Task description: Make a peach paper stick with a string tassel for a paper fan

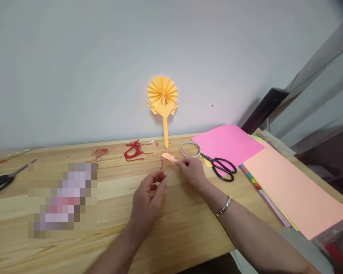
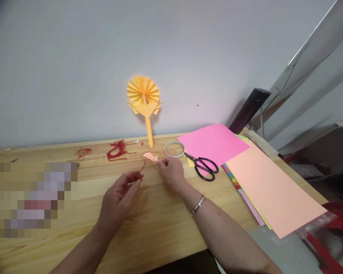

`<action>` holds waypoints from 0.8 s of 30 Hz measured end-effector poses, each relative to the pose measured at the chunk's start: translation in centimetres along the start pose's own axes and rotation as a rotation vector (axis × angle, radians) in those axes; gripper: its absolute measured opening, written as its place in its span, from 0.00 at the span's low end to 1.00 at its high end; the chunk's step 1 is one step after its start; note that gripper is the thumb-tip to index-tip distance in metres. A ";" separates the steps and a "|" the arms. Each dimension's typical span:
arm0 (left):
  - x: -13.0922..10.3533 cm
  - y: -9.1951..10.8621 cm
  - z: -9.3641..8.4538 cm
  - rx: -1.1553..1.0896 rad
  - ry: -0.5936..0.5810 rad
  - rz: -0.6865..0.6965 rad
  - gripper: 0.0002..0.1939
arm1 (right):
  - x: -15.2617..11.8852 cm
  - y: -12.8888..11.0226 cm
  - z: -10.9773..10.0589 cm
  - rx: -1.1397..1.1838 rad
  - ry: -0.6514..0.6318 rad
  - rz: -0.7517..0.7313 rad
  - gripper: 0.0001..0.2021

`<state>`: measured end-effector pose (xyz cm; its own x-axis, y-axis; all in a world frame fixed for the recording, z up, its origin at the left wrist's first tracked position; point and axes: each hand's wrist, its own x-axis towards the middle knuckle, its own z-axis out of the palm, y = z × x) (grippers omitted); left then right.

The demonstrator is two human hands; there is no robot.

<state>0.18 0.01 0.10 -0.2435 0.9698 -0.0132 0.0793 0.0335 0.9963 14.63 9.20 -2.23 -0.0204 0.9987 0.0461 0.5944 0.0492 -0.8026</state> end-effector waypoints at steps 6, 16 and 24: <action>-0.2 -0.5 0.1 0.116 -0.042 0.071 0.10 | 0.3 -2.6 1.1 -0.094 -0.067 -0.110 0.16; 0.0 -0.9 0.1 0.247 -0.023 0.189 0.07 | 2.8 -4.4 2.7 -0.445 -0.119 -0.074 0.15; 0.5 -1.8 0.1 0.418 -0.072 0.248 0.10 | 2.5 -4.8 1.5 -0.624 -0.182 -0.069 0.21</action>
<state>0.02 0.43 -1.68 -0.1022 0.9746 0.1993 0.5112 -0.1204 0.8510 10.56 11.46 0.83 -0.1782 0.9822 -0.0600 0.9407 0.1522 -0.3031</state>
